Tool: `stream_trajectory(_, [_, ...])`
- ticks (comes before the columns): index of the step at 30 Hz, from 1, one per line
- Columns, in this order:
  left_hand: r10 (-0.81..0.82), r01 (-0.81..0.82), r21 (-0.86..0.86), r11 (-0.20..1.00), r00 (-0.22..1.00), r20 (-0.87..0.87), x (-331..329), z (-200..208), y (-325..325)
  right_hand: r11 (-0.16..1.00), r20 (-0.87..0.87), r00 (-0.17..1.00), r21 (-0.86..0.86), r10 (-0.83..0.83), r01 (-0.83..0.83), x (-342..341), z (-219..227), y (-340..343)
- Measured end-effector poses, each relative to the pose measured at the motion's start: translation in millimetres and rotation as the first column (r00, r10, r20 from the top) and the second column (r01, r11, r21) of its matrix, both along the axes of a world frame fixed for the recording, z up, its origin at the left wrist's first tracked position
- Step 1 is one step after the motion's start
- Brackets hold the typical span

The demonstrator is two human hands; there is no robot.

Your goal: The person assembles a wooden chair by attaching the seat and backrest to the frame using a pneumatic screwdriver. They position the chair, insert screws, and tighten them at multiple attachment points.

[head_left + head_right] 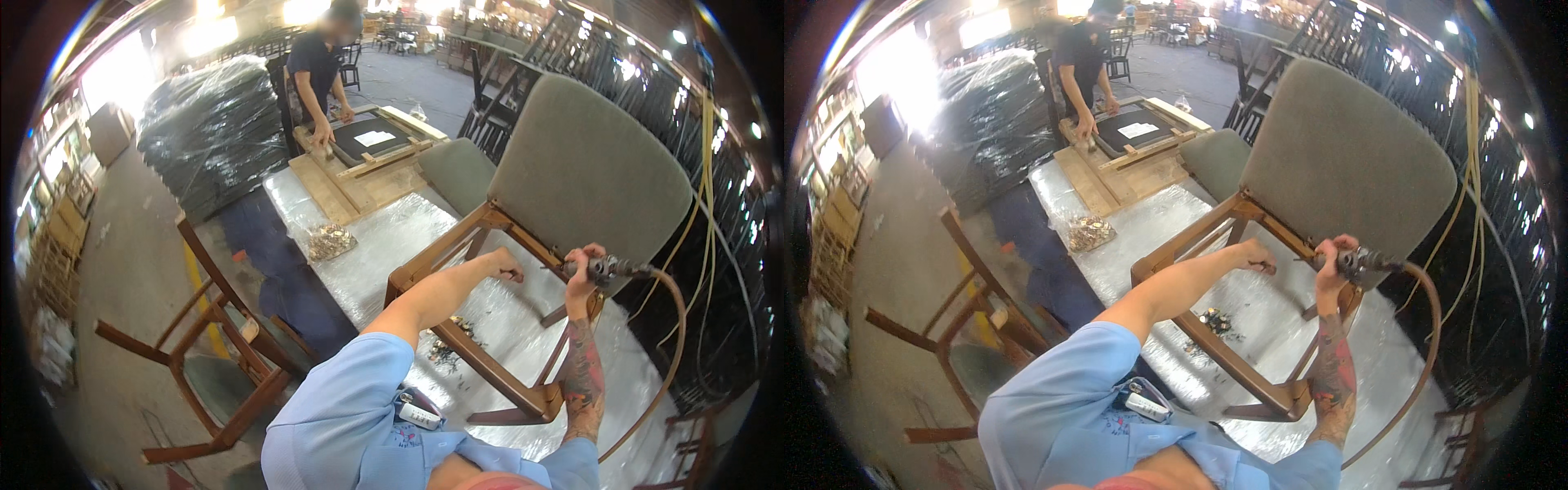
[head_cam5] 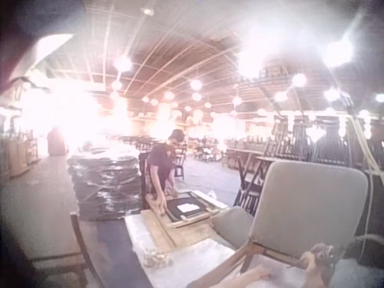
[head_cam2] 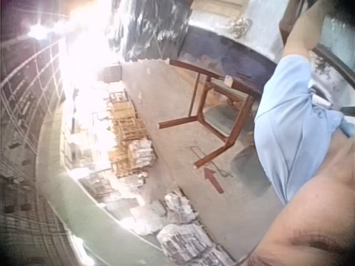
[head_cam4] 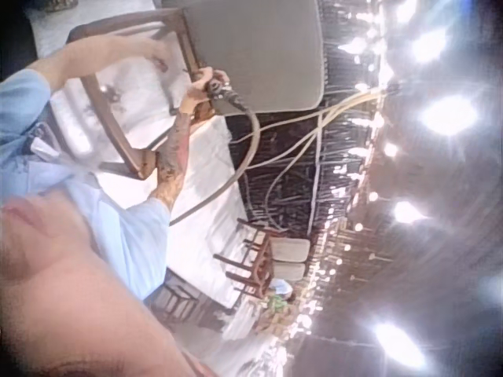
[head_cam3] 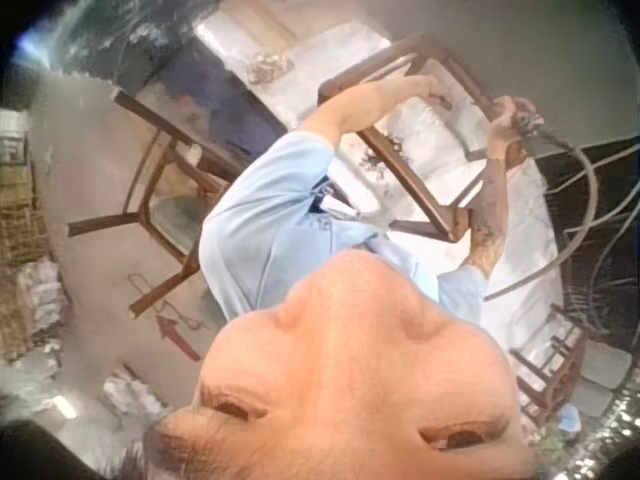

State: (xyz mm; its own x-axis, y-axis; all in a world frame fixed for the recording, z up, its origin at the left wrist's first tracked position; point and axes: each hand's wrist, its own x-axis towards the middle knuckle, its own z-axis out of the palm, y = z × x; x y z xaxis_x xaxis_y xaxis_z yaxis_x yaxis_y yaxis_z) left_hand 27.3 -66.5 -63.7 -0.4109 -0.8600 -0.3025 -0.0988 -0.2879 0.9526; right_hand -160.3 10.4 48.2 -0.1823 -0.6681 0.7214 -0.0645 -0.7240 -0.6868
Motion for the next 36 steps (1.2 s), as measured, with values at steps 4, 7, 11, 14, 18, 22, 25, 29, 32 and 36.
stream_trajectory(4, [0.133, -0.090, 0.162, 0.983, 0.951, -0.278, 8.8, 4.5, 15.7, 0.992, 0.172, 0.985, 0.125, -0.004, -0.018, 18.5, 32.0, 19.9])
stream_trajectory(7, [0.155, -0.049, 0.247, 0.968, 0.888, -0.433, 20.3, 26.0, 9.9, 0.996, 0.117, 0.993, 0.090, -0.010, -0.001, 13.9, 31.9, 20.8])
stream_trajectory(11, [0.217, -0.062, 0.307, 0.950, 0.837, -0.503, 20.0, 47.7, 17.7, 0.999, 0.037, 0.999, 0.024, 0.027, -0.028, 16.3, 32.6, 25.0])
stream_trajectory(14, [0.284, -0.122, 0.330, 0.936, 0.815, -0.505, 24.9, 47.1, 20.8, 0.991, 0.064, 0.991, 0.047, 0.119, -0.122, 29.8, 30.6, 31.4])
stream_trajectory(18, [0.286, -0.144, 0.308, 0.941, 0.823, -0.490, 21.0, 52.4, 20.8, 0.982, 0.008, 0.983, -0.035, 0.185, -0.185, 33.6, 22.4, 27.6])
stream_trajectory(22, [0.303, -0.178, 0.292, 0.940, 0.831, -0.466, 25.9, 52.3, 24.0, 0.968, -0.021, 0.969, -0.037, 0.247, -0.248, 43.7, 22.2, 36.3])
stream_trajectory(25, [0.361, -0.238, 0.322, 0.916, 0.838, -0.409, 19.8, 57.9, 30.0, 0.963, -0.033, 0.965, -0.066, 0.259, -0.261, 44.2, 22.3, 38.2])
stream_trajectory(29, [0.414, -0.309, 0.333, 0.891, 0.852, -0.320, 20.0, 61.7, 28.4, 0.959, -0.062, 0.961, -0.079, 0.269, -0.273, 42.5, 27.4, 42.5])
stream_trajectory(32, [0.387, -0.272, 0.362, 0.892, 0.873, -0.297, 23.9, 64.0, 26.7, 0.967, -0.138, 0.970, -0.127, 0.202, -0.219, 42.8, 32.3, 43.6])
stream_trajectory(36, [0.379, -0.239, 0.370, 0.898, 0.848, -0.371, 23.0, 72.0, 31.9, 0.982, -0.141, 0.978, -0.082, 0.156, -0.169, 43.1, 35.1, 47.2])
